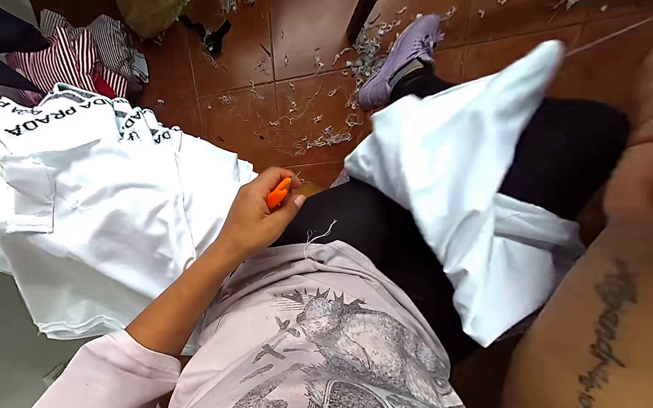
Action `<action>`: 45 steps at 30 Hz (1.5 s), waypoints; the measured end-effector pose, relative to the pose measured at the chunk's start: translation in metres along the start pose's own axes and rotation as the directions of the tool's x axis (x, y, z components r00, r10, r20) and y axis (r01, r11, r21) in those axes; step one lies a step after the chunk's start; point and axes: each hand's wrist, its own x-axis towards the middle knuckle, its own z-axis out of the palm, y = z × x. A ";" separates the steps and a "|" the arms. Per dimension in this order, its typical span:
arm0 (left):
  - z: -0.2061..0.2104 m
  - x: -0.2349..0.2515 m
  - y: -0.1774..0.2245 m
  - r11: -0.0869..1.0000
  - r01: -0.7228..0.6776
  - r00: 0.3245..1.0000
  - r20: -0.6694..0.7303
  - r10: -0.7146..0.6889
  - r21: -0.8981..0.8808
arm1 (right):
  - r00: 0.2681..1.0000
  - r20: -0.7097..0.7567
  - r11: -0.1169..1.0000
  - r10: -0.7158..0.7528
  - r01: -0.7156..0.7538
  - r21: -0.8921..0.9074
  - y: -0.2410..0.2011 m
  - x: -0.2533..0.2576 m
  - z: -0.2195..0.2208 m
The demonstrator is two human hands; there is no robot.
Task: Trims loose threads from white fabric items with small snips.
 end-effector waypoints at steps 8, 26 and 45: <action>0.032 0.079 0.056 0.814 -0.481 0.867 0.036 0.498 0.326 | 0.992 0.031 0.948 -0.124 0.109 0.298 -0.047 -0.036 0.010; 0.054 0.162 0.099 0.422 -0.612 0.784 0.438 0.441 0.669 | 0.979 0.119 0.914 -0.163 0.105 0.393 -0.051 -0.024 0.041; 0.070 0.176 0.053 0.890 -0.418 0.845 0.437 0.307 0.182 | 0.979 0.135 0.842 -0.152 0.200 -0.501 -0.044 0.020 0.031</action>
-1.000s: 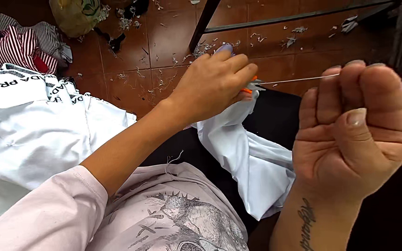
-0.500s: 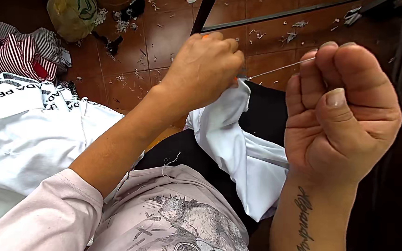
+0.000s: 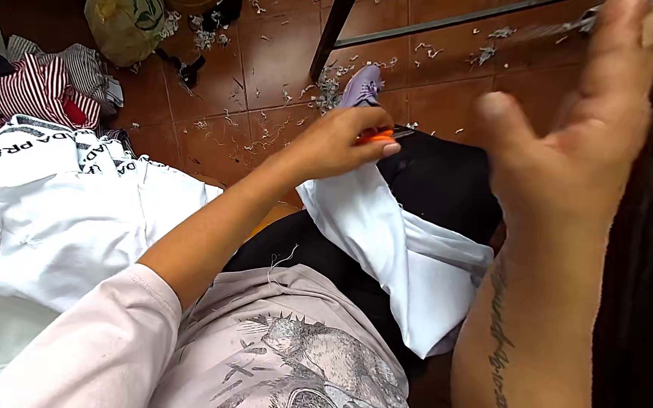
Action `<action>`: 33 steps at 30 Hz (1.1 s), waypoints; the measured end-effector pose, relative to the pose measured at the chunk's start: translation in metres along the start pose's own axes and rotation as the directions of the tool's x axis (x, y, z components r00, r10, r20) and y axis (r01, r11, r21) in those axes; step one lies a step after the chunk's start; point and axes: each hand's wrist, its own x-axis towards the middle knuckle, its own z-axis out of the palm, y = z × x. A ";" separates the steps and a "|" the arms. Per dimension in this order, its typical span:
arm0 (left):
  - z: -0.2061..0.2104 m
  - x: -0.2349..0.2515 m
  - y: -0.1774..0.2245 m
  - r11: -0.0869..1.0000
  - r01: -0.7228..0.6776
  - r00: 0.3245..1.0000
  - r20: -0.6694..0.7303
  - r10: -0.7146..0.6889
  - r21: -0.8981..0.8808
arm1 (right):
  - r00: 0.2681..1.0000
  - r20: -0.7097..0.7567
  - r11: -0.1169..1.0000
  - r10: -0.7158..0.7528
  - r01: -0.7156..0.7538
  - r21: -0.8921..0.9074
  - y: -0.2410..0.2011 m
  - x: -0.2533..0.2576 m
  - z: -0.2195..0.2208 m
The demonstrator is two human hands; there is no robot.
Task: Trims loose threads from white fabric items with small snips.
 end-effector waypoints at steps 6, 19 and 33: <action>0.073 -0.060 0.011 0.940 0.272 0.951 -0.092 -0.296 -0.207 | 0.909 0.307 0.959 0.282 -0.260 -0.110 0.009 0.003 0.025; 0.028 -0.191 0.070 0.973 -0.122 0.917 -0.397 0.035 -0.196 | 0.853 0.382 0.932 -0.356 0.354 0.078 -0.029 -0.144 0.028; 0.048 -0.190 0.052 0.957 -0.001 0.982 -0.182 -0.054 -0.289 | 0.963 0.253 0.996 0.090 -0.086 -0.027 -0.016 -0.127 -0.016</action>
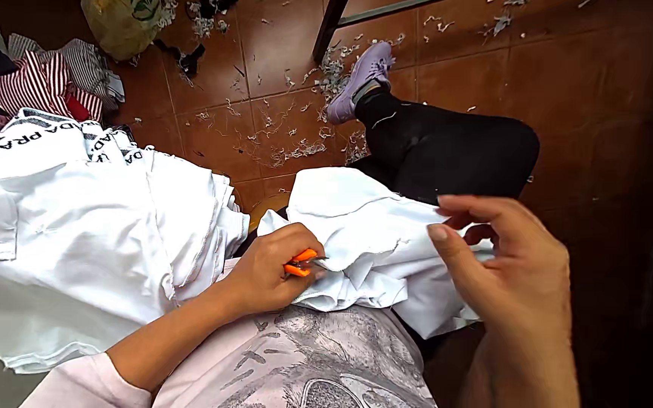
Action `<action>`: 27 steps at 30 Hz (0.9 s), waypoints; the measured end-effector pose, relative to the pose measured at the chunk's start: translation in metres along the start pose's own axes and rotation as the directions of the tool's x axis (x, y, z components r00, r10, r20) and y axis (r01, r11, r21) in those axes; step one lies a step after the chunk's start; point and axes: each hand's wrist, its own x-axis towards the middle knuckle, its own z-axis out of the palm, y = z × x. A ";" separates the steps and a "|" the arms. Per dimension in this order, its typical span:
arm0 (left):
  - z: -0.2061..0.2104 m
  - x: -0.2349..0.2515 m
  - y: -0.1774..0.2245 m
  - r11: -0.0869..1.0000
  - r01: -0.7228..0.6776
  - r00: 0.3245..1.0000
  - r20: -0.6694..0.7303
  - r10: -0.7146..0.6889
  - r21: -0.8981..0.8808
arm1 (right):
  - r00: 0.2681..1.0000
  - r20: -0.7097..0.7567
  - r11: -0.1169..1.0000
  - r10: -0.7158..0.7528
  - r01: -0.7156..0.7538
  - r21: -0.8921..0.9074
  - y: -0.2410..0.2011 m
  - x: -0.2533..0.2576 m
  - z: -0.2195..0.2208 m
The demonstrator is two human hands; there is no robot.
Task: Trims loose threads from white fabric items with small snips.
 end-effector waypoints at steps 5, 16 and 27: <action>-0.004 -0.001 -0.001 0.998 0.009 0.999 -0.052 -0.012 -0.055 | 0.955 0.293 0.998 -0.055 0.051 0.020 -0.002 0.010 0.002; -0.045 0.055 0.049 0.831 -0.237 0.971 0.109 0.211 0.504 | 0.971 0.237 0.759 -0.027 -0.134 0.637 -0.023 -0.015 0.025; -0.042 0.083 0.071 0.747 -0.428 0.832 0.545 0.106 0.508 | 0.911 0.367 0.688 -0.186 -0.146 0.711 -0.021 -0.003 0.016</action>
